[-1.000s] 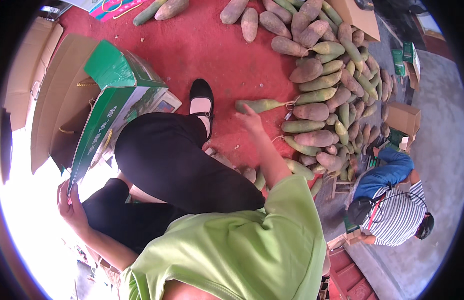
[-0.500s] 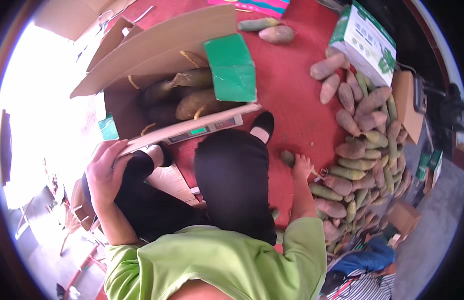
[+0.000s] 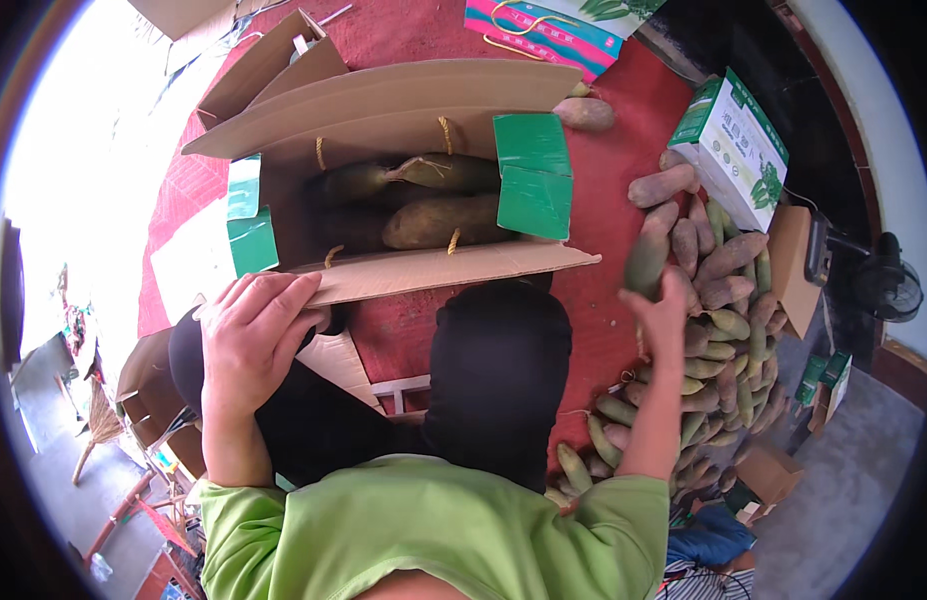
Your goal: Pack harvested produce into cardboard boxes for shipping.
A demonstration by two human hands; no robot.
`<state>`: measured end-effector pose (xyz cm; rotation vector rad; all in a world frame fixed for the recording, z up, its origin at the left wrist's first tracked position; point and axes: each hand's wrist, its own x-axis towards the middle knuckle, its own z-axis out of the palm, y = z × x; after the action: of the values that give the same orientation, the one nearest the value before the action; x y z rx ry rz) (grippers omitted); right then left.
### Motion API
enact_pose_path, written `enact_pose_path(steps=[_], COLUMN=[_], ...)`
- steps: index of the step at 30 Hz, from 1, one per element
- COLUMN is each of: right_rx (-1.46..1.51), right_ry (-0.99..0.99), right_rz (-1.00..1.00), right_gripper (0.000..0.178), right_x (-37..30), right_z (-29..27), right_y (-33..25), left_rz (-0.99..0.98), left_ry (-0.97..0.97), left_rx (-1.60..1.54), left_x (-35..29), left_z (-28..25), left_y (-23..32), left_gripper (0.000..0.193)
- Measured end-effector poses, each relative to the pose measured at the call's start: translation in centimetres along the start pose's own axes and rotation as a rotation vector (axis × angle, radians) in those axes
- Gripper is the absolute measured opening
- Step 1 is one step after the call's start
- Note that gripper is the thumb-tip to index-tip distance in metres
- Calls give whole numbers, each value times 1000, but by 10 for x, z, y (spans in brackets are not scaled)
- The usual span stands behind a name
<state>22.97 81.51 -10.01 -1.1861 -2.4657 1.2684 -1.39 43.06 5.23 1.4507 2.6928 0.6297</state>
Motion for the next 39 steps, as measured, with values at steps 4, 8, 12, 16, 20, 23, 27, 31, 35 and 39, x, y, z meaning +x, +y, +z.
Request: enact_pose_path(steps=[4, 8, 12, 16, 20, 23, 27, 31, 35, 39], right_rx=[-243, -415, -587, -975, -945, -648, -214, 188, 390, 132], right_ry=[46, -85, -390, -717, -724, -650, -389, -36, 213, 116], right_rz=[-263, -692, -848, -629, -723, -880, -792, -586, -230, -85], right_gripper=[65, 61, 61, 50, 48, 50, 35, 31, 21, 22], right_x=[5, 7, 27, 31, 31, 40, 23, 18, -3, -51], right_z=[-47, -41, 18, 100, 156, 153, 95, 41, 27, 72], right_y=[-144, -252, -301, -338, -329, -323, -317, -245, -128, 20], left_rz=[16, 8, -5, 5, 40, 68, 48, 34, 59, 87], left_ry=[35, 22, 26, 34, 78, 145, 215, 253, 292, 283], left_rx=[17, 20, -3, -29, -48, -47, -67, -74, -83, -48], left_x=[-7, -7, -12, -11, -8, -7, -12, -11, -10, -7], left_z=[3, 1, 0, 1, 1, 4, 5, 5, 7, 8], left_y=[-3, 0, 0, -4, -9, -15, -19, -15, -13, -10], left_gripper=[31, 29, 30, 29, 30, 28, 25, 25, 25, 26])
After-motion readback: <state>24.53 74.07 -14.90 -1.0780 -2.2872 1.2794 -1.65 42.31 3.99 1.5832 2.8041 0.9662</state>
